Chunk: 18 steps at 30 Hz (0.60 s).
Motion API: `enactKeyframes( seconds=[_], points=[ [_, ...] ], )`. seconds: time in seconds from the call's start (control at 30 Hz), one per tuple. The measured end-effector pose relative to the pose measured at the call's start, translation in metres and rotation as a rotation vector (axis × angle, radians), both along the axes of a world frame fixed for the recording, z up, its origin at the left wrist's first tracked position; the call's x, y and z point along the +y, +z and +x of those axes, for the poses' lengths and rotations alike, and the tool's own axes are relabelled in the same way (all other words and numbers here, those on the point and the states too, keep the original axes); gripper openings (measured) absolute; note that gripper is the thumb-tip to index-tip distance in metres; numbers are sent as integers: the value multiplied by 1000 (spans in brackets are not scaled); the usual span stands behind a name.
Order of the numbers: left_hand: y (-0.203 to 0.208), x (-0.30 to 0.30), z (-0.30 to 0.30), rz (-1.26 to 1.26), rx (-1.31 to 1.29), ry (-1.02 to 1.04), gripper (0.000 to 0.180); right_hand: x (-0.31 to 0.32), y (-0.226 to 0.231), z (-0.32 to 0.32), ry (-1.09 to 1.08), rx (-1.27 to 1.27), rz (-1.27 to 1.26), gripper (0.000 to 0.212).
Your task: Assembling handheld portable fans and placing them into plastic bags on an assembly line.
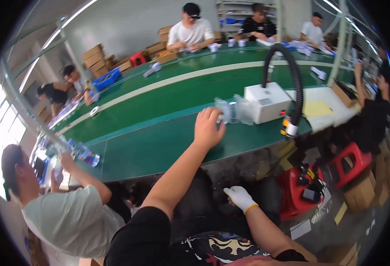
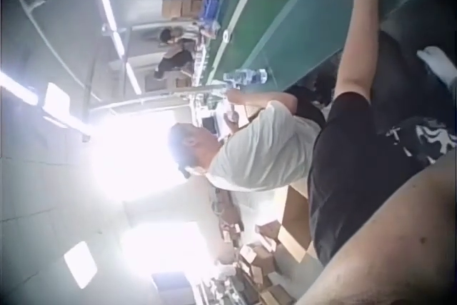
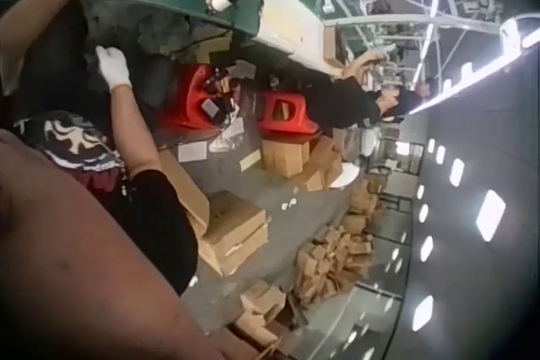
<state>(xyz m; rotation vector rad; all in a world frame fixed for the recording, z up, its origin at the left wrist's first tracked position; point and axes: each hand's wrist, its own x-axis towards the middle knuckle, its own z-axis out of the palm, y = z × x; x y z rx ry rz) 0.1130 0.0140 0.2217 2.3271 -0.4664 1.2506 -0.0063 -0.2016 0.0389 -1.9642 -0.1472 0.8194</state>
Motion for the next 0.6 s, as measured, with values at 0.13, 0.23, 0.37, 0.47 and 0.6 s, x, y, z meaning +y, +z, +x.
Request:
enactKeyframes(
  seconds=[0.13, 0.23, 0.37, 0.47, 0.6],
  points=[
    [-26, -59, -79, -54, 92, -208, 30, -5, -8, -7, -1, -55, -10, 51],
    [-2, -78, -116, -149, 89, -323, 29, -4, -10, -12, 31, -100, 0, 53],
    [91, -60, -158, -276, -48, -481, 29, -7, 4, -25, 85, -176, -17, 55],
    [171, -30, -197, -237, -315, -656, 35, -5, 13, -35, 51, -181, -16, 55],
    [279, 15, -286, 276, -526, -784, 64, 8, 37, -38, 155, -226, -91, 55]
  ],
)
